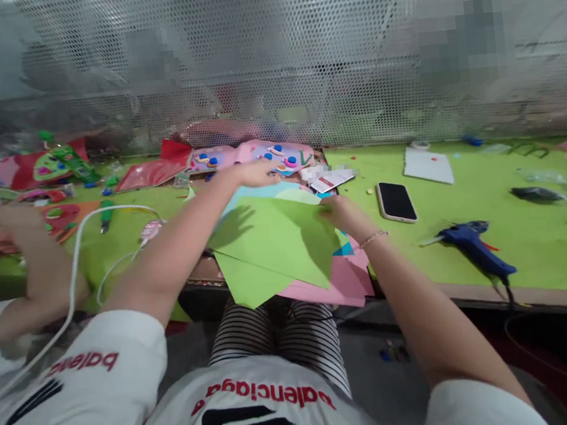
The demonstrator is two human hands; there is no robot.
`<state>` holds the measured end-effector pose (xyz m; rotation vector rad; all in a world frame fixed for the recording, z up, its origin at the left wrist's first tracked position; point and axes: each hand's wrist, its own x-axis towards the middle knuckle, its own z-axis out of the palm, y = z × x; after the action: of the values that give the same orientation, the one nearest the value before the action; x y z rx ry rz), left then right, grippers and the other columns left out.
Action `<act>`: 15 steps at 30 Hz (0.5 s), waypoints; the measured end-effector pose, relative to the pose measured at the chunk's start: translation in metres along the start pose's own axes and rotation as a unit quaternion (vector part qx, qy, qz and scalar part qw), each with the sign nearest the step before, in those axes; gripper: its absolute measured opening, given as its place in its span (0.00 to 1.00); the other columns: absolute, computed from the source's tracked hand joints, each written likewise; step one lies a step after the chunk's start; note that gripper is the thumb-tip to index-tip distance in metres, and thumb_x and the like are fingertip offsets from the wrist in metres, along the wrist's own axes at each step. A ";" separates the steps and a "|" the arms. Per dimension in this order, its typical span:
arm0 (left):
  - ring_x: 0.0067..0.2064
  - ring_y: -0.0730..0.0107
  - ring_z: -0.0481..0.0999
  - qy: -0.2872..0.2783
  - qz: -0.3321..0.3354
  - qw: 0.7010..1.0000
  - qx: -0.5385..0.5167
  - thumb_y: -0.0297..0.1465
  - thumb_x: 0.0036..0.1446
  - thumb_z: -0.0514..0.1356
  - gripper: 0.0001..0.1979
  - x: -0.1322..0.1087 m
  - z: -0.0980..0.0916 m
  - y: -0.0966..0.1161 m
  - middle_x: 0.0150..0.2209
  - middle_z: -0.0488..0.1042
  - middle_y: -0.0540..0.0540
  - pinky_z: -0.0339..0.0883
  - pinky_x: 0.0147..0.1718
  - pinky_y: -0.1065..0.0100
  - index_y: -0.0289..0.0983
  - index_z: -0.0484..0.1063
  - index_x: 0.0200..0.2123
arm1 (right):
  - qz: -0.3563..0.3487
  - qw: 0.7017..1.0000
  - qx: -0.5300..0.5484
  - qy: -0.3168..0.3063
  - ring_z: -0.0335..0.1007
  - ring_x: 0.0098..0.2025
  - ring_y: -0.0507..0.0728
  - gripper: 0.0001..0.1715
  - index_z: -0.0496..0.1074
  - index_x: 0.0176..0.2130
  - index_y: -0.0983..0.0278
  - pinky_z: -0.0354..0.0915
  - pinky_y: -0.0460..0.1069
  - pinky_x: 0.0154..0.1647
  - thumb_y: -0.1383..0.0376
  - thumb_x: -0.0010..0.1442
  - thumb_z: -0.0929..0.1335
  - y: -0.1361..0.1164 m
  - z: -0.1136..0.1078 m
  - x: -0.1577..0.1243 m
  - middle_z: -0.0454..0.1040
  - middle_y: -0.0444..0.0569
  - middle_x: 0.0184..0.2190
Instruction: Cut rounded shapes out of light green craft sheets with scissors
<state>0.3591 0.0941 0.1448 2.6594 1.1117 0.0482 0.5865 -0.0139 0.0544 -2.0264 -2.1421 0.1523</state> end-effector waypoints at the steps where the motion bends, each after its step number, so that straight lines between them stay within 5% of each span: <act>1: 0.64 0.55 0.60 -0.019 0.047 0.999 0.005 0.36 0.56 0.59 0.33 0.001 0.017 0.010 0.65 0.58 0.37 0.53 0.60 0.61 0.36 0.57 0.64 | -0.020 1.000 0.010 0.011 0.73 0.44 0.63 0.11 0.75 0.42 0.69 0.65 0.50 0.44 0.68 0.59 0.67 -0.006 -0.008 -0.002 0.76 0.58 0.42; 3: 0.64 0.52 0.58 -0.003 0.108 0.994 -0.018 0.39 0.52 0.63 0.38 -0.001 0.041 0.021 0.65 0.58 0.35 0.52 0.61 0.60 0.33 0.57 0.64 | -0.038 0.996 0.055 0.055 0.72 0.44 0.62 0.10 0.76 0.41 0.68 0.65 0.50 0.44 0.69 0.59 0.67 -0.018 -0.025 -0.005 0.77 0.55 0.40; 5: 0.60 0.54 0.65 0.007 0.135 0.988 -0.070 0.36 0.52 0.62 0.31 -0.005 0.049 0.019 0.60 0.65 0.35 0.57 0.58 0.60 0.32 0.65 0.58 | -0.012 0.988 0.123 0.089 0.72 0.36 0.60 0.11 0.76 0.41 0.67 0.66 0.50 0.38 0.66 0.59 0.68 -0.027 -0.042 -0.004 0.76 0.53 0.35; 8: 0.49 0.58 0.74 0.032 0.098 0.981 -0.164 0.26 0.50 0.59 0.15 -0.009 0.043 0.001 0.46 0.77 0.40 0.64 0.51 0.60 0.33 0.76 0.43 | 0.001 0.964 0.248 0.093 0.69 0.31 0.55 0.15 0.72 0.45 0.67 0.66 0.48 0.32 0.61 0.61 0.68 -0.027 -0.059 0.007 0.75 0.53 0.36; 10: 0.47 0.58 0.75 0.080 0.055 0.958 -0.269 0.22 0.46 0.60 0.14 -0.013 0.037 -0.017 0.42 0.78 0.42 0.66 0.49 0.60 0.34 0.77 0.38 | 0.017 0.939 0.334 0.084 0.69 0.32 0.53 0.17 0.68 0.49 0.67 0.67 0.47 0.32 0.60 0.68 0.60 -0.019 -0.062 0.019 0.73 0.56 0.40; 13: 0.36 0.58 0.77 0.052 -0.039 0.872 -0.485 0.18 0.41 0.59 0.16 -0.024 0.043 -0.046 0.31 0.78 0.43 0.69 0.41 0.57 0.32 0.77 0.35 | 0.043 0.938 0.341 0.051 0.69 0.32 0.52 0.08 0.69 0.41 0.70 0.68 0.47 0.34 0.69 0.65 0.62 -0.002 -0.052 0.033 0.73 0.57 0.37; 15: 0.31 0.61 0.76 0.103 -0.114 0.762 -0.630 0.16 0.39 0.57 0.16 -0.029 0.058 -0.063 0.26 0.76 0.45 0.70 0.38 0.59 0.31 0.76 0.33 | 0.039 0.950 0.308 0.029 0.69 0.32 0.53 0.04 0.71 0.34 0.69 0.68 0.47 0.35 0.75 0.56 0.66 0.006 -0.040 0.037 0.74 0.54 0.33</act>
<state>0.3024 0.1032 0.0754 1.3021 0.9099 0.7604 0.5991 0.0214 0.0943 -1.7089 -1.6860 0.6691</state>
